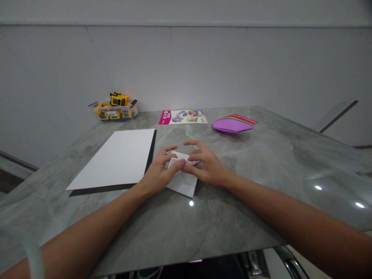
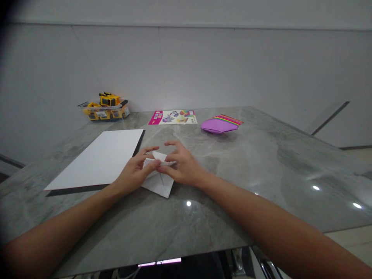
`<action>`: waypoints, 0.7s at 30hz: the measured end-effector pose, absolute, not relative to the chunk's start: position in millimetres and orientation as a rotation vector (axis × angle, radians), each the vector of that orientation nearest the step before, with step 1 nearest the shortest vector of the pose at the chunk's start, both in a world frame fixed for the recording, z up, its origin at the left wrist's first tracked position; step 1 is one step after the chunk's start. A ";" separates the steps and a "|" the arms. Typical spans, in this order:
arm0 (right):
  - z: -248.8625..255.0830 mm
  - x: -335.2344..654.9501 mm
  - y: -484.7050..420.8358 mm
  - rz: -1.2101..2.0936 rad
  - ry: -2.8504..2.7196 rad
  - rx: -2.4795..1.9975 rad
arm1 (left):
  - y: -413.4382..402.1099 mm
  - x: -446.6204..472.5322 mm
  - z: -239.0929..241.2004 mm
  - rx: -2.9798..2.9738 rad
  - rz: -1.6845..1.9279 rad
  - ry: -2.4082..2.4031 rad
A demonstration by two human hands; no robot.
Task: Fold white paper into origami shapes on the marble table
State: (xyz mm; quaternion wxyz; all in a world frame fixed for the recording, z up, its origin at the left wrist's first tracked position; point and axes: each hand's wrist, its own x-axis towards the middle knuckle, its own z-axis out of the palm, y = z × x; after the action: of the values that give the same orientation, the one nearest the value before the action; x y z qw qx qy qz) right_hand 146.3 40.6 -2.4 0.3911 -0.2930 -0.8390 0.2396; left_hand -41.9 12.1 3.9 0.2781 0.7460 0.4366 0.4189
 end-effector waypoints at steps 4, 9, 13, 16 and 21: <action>-4.6 146.7 46.8 0.927 -1.889 -0.862 | 14.8 -42.8 5.9 1.901 1.253 1.205; -8.6 141.4 46.9 1.145 -1.809 -0.880 | 15.2 -42.5 6.4 1.748 1.289 1.269; -5.6 143.9 43.7 1.073 -1.815 -0.889 | 15.9 -43.2 6.8 1.491 1.105 1.129; -3.9 147.1 42.7 1.013 -1.869 -0.864 | 16.6 -44.9 8.6 1.346 0.973 1.019; -5.4 147.8 43.2 1.016 -1.877 -0.863 | 17.1 -50.0 9.5 1.459 1.070 1.071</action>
State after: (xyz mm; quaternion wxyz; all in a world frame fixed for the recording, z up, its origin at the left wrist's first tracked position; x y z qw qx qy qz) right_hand 147.8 43.2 -5.4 0.4078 -0.3422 -0.7445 0.4030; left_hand -50.0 17.1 9.5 0.4962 0.6025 0.4422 0.4419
